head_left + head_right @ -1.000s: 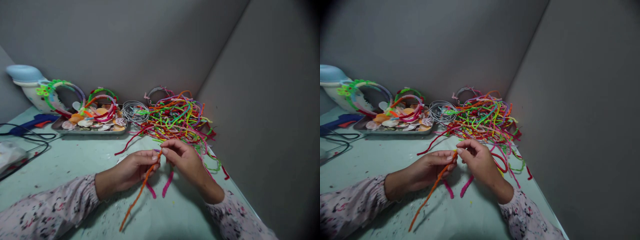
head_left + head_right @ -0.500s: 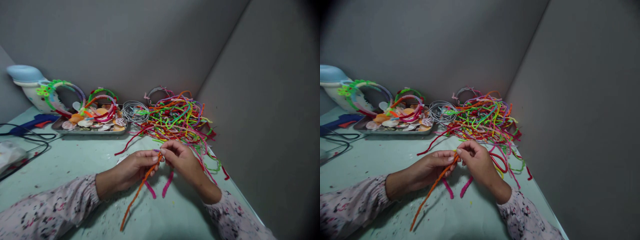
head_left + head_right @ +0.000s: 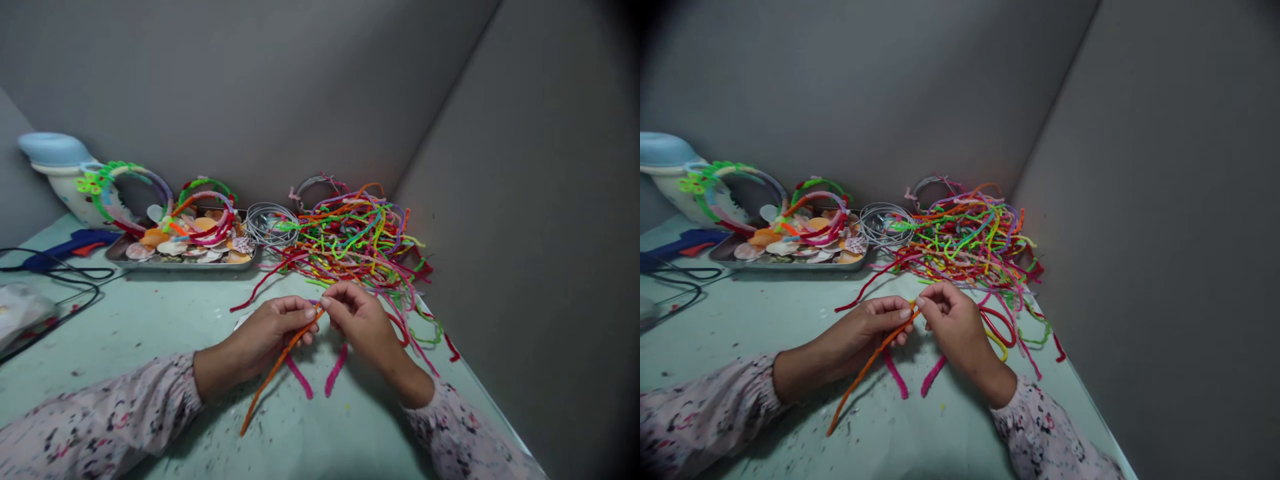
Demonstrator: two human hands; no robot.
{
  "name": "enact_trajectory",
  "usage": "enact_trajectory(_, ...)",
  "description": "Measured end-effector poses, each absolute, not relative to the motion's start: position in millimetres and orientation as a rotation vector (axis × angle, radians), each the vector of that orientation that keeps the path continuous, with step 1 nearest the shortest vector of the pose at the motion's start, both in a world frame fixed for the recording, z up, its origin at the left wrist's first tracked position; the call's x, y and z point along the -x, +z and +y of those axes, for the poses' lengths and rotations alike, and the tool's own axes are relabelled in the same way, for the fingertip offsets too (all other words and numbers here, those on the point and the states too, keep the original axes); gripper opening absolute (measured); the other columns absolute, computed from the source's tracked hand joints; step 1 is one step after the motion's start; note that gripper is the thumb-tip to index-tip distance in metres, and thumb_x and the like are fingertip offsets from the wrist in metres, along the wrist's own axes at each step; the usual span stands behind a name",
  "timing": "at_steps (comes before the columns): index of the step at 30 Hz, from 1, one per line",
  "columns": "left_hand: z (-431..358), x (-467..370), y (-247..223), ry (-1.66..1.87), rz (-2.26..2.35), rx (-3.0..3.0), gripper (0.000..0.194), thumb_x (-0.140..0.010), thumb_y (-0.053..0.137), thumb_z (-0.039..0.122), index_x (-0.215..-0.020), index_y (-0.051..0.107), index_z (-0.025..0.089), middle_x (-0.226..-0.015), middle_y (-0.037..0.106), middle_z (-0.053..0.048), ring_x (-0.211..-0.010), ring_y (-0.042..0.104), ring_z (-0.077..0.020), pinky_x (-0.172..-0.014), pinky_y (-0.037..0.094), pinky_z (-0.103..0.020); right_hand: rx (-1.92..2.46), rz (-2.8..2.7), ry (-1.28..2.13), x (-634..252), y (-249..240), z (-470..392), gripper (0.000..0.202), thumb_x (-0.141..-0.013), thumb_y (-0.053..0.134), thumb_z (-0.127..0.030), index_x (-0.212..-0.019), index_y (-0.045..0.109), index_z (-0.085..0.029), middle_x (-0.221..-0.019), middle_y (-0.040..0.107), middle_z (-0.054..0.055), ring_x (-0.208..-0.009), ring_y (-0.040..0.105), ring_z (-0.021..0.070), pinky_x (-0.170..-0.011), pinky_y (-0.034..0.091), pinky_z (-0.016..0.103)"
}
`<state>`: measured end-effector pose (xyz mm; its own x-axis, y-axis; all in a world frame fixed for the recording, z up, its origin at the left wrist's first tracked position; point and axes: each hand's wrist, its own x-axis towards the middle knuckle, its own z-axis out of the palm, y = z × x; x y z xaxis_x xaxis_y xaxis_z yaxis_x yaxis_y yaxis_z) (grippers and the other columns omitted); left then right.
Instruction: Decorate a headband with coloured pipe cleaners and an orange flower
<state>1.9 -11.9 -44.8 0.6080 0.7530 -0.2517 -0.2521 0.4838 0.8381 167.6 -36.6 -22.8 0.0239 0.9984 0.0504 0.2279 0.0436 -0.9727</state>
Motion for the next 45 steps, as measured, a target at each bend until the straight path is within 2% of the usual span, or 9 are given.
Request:
enact_trajectory(8,-12,-3,-45,0.685,0.702,-0.822,0.016,-0.077,0.071,0.025,-0.085,0.066,0.011,-0.073,0.063,-0.003,-0.062,0.057,-0.0080,-0.057,0.040,-0.018,1.307,-1.290,1.053,-162,-32,-38,0.016,-0.080,0.062,-0.034,-0.084,0.058,-0.019,-0.069,0.057,-0.003,-0.054,0.051,0.0099,-0.049,0.040,0.023)
enact_trajectory(18,-12,-4,-47,0.675,0.719,-0.771,0.011,-0.079,0.069,0.022,-0.081,0.065,0.011,-0.075,0.065,-0.003,-0.059,0.058,-0.0067,-0.055,0.043,-0.016,1.295,-1.270,1.027,-160,-37,-38,0.017,-0.080,0.063,-0.035,-0.085,0.057,-0.019,-0.069,0.057,-0.003,-0.055,0.051,0.0097,-0.051,0.040,0.023)
enact_trajectory(29,-13,-4,-48,0.674,0.739,-0.782,0.016,-0.076,0.072,0.025,-0.078,0.066,0.011,-0.072,0.064,-0.002,-0.055,0.055,-0.0055,-0.053,0.040,-0.016,1.278,-1.280,1.027,-158,-42,-39,0.018,-0.081,0.062,-0.036,-0.084,0.056,-0.020,-0.070,0.057,-0.003,-0.056,0.052,0.0105,-0.051,0.041,0.023)
enact_trajectory(36,-10,-4,-46,0.691,0.770,-0.793,0.015,-0.075,0.073,0.024,-0.075,0.065,0.011,-0.069,0.063,-0.001,-0.053,0.052,-0.0048,-0.053,0.038,-0.017,1.306,-1.318,1.165,-171,-33,-34,0.027,-0.088,0.050,-0.043,-0.090,0.060,-0.018,-0.057,0.055,-0.004,-0.048,0.047,0.0095,-0.047,0.036,0.022)
enact_trajectory(45,-13,-3,-44,0.706,0.775,-0.816,0.015,-0.076,0.072,0.024,-0.074,0.064,0.011,-0.069,0.064,-0.001,-0.052,0.052,-0.0051,-0.051,0.036,-0.018,1.329,-1.316,1.183,-172,-36,-32,0.024,-0.084,0.059,-0.040,-0.088,0.061,-0.016,-0.058,0.059,-0.002,-0.049,0.051,0.0097,-0.046,0.040,0.021)
